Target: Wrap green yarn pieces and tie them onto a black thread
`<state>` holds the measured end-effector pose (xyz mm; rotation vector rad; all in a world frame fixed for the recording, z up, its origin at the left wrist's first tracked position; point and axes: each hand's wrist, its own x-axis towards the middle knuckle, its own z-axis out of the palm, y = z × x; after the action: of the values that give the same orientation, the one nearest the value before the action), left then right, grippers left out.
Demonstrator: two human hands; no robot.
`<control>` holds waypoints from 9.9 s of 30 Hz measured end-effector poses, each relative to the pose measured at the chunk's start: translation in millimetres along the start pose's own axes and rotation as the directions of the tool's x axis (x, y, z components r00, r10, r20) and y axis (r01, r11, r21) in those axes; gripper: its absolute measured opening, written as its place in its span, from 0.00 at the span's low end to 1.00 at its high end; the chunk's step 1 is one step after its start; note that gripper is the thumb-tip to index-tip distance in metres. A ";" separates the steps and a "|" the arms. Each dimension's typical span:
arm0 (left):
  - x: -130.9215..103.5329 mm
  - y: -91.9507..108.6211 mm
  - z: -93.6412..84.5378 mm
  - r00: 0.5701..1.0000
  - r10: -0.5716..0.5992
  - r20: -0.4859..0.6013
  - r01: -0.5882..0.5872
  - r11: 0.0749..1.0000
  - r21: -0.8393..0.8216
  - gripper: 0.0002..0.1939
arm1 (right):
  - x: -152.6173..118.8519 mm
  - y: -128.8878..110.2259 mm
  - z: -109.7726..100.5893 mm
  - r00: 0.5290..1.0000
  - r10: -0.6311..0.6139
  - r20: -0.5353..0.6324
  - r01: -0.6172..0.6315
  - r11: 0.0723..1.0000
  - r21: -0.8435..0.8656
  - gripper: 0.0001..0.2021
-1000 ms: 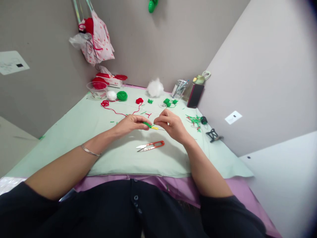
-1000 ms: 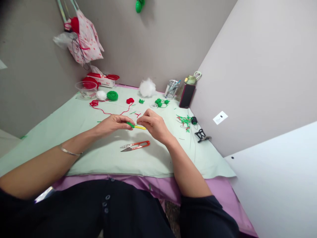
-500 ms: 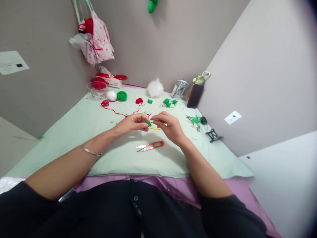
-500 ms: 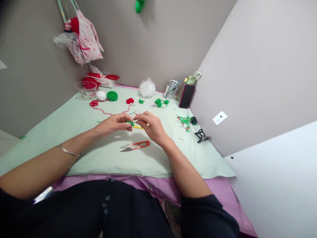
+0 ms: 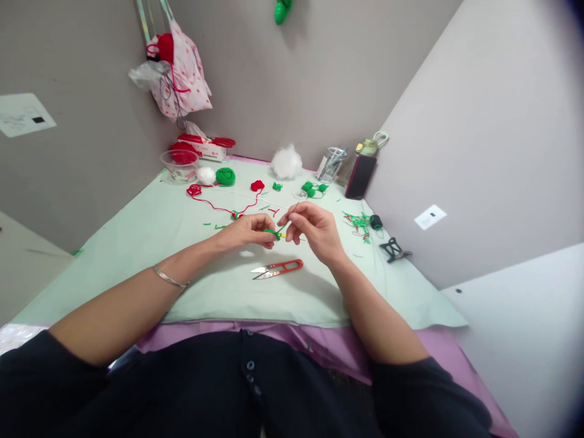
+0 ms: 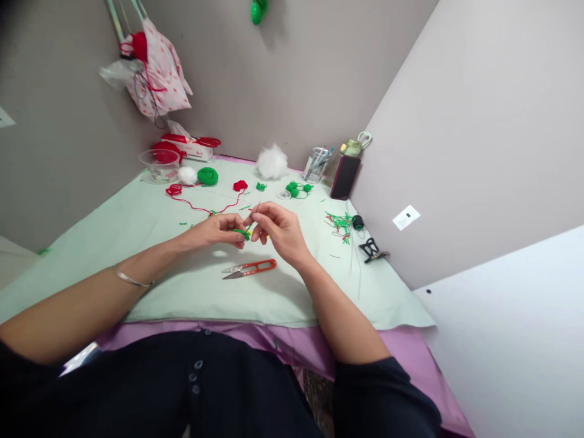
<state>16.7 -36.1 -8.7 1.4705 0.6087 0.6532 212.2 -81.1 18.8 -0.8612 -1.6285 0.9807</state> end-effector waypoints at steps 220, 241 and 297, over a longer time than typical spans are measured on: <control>-1.0 1.4 4.8 0.999 -0.047 -0.013 0.046 0.998 -0.032 0.13 | 2.1 -2.3 -8.7 0.999 0.044 0.012 -0.045 0.992 0.121 0.15; -4.5 11.8 -4.7 0.986 0.088 -0.139 -0.087 0.996 0.014 0.13 | 1.9 3.3 -21.7 0.956 -0.291 0.022 0.249 0.775 -0.580 0.04; -1.9 0.5 -2.9 0.997 0.062 -0.042 -0.067 0.988 -0.141 0.13 | -2.4 18.8 0.4 0.985 -0.162 0.055 0.171 0.920 -0.353 0.12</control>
<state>13.2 -35.5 -8.3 1.3519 0.5336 0.7607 213.7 -75.5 0.7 -0.9340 -1.9016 0.5852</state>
